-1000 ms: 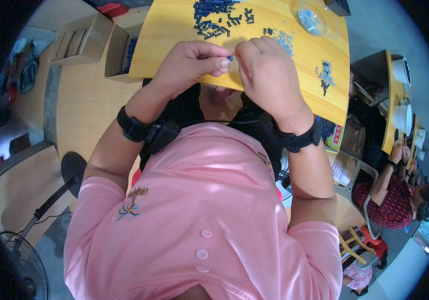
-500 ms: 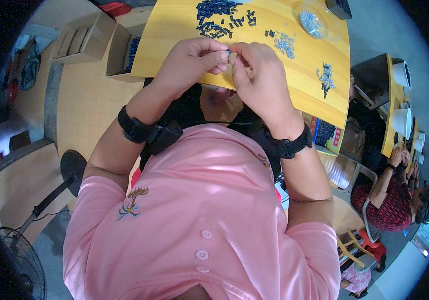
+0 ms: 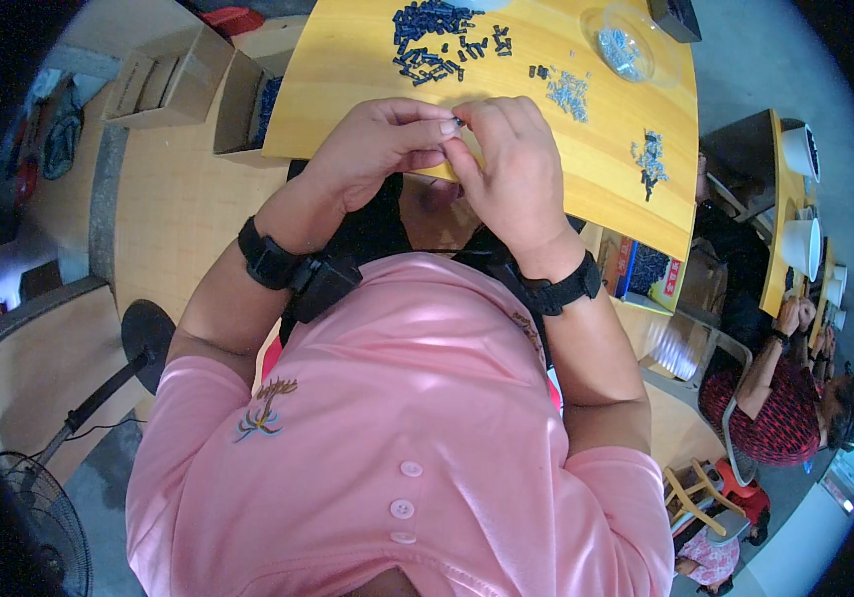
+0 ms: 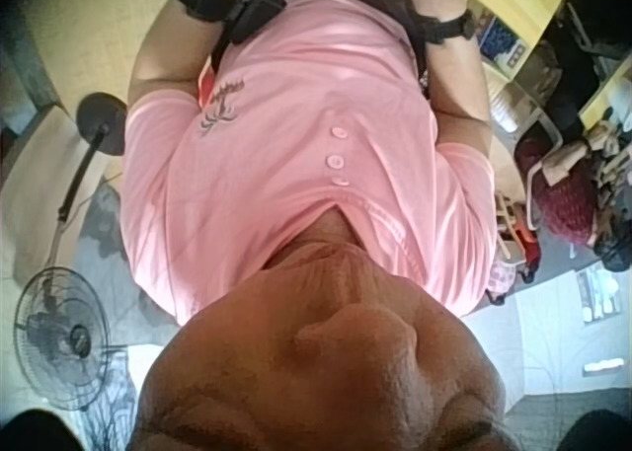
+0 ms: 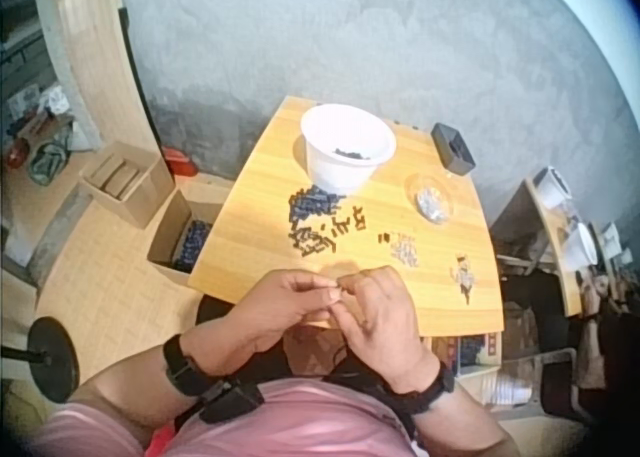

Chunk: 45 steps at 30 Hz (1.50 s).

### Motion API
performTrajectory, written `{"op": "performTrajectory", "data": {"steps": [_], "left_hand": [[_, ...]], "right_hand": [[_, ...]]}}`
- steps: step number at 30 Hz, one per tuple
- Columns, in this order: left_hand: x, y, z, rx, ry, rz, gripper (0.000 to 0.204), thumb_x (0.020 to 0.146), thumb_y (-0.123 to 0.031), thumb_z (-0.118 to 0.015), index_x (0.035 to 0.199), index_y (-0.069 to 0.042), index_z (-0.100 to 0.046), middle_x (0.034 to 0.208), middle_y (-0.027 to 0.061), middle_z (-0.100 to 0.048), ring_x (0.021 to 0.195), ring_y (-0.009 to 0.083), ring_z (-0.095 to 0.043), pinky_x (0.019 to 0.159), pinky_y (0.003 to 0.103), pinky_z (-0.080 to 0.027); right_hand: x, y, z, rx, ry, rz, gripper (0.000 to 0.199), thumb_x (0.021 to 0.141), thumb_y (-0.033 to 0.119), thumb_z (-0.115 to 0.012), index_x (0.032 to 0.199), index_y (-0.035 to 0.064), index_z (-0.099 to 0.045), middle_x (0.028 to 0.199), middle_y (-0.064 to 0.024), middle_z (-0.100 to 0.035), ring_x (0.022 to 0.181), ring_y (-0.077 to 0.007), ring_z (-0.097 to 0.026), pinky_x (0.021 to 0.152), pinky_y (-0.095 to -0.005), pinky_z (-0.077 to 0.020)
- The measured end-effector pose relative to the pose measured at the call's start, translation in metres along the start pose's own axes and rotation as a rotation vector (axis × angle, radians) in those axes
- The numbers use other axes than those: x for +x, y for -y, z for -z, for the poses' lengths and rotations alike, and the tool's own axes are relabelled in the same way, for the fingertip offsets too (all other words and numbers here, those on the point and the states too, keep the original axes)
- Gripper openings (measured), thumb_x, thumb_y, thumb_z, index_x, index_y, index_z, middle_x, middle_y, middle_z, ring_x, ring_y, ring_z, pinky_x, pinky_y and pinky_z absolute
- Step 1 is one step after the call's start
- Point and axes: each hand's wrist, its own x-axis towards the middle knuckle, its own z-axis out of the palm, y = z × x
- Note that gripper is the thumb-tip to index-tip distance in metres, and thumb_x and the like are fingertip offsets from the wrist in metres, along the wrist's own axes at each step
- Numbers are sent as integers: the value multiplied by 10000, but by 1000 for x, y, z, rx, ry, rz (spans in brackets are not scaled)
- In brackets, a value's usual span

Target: Assembling small black plastic components with silver metal fasteners by hand.

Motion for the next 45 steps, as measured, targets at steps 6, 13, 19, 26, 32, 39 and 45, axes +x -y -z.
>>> {"op": "performTrajectory", "data": {"steps": [6,13,19,26,32,39,45], "left_hand": [[-1,0,5,30,-5,5,255,817,-185,-683,988,1,-653,872,40,-634,742,78,-587,653,191,-488],[-3,-1,6,-1,-36,-34,234,843,-146,-652,1007,19,-643,915,63,-647,792,95,-612,736,208,-511],[2,2,16,47,-46,-83,210,837,-136,-658,989,8,-650,850,49,-649,756,85,-606,711,190,-501],[10,2,26,5,-95,-185,182,840,-148,-657,953,-6,-650,831,32,-641,735,63,-593,696,175,-487],[9,8,31,26,-79,-85,216,852,-156,-643,1003,-3,-628,876,45,-646,764,74,-608,722,183,-497],[7,11,34,26,-80,-50,219,854,-155,-640,1002,6,-624,889,53,-647,779,78,-614,736,187,-506],[8,12,33,23,-74,-53,232,849,-159,-647,1008,8,-623,897,54,-646,787,79,-615,738,188,-507]], "right_hand": [[-1,1,-5,-30,9,-1,192,705,82,-671,872,28,-591,820,-139,-574,794,-328,-538,706,-393,-449],[2,3,-12,-14,-12,3,163,709,77,-670,839,25,-587,779,-133,-565,759,-325,-534,674,-393,-449],[9,0,-13,93,62,42,179,724,82,-658,877,11,-598,778,-136,-568,751,-317,-544,670,-374,-458],[30,-60,-23,274,159,-411,215,790,151,-624,950,10,-651,752,-149,-633,644,-269,-615,630,-356,-492],[46,-80,-44,84,226,-475,259,756,258,-664,882,31,-672,738,-149,-654,690,-269,-646,664,-336,-500],[53,-73,-53,-22,244,-494,254,741,278,-671,847,48,-677,757,-147,-661,722,-293,-644,682,-358,-505],[53,-76,-56,-78,281,-532,189,739,241,-642,816,72,-677,768,-155,-658,745,-313,-640,692,-379,-507]]}}
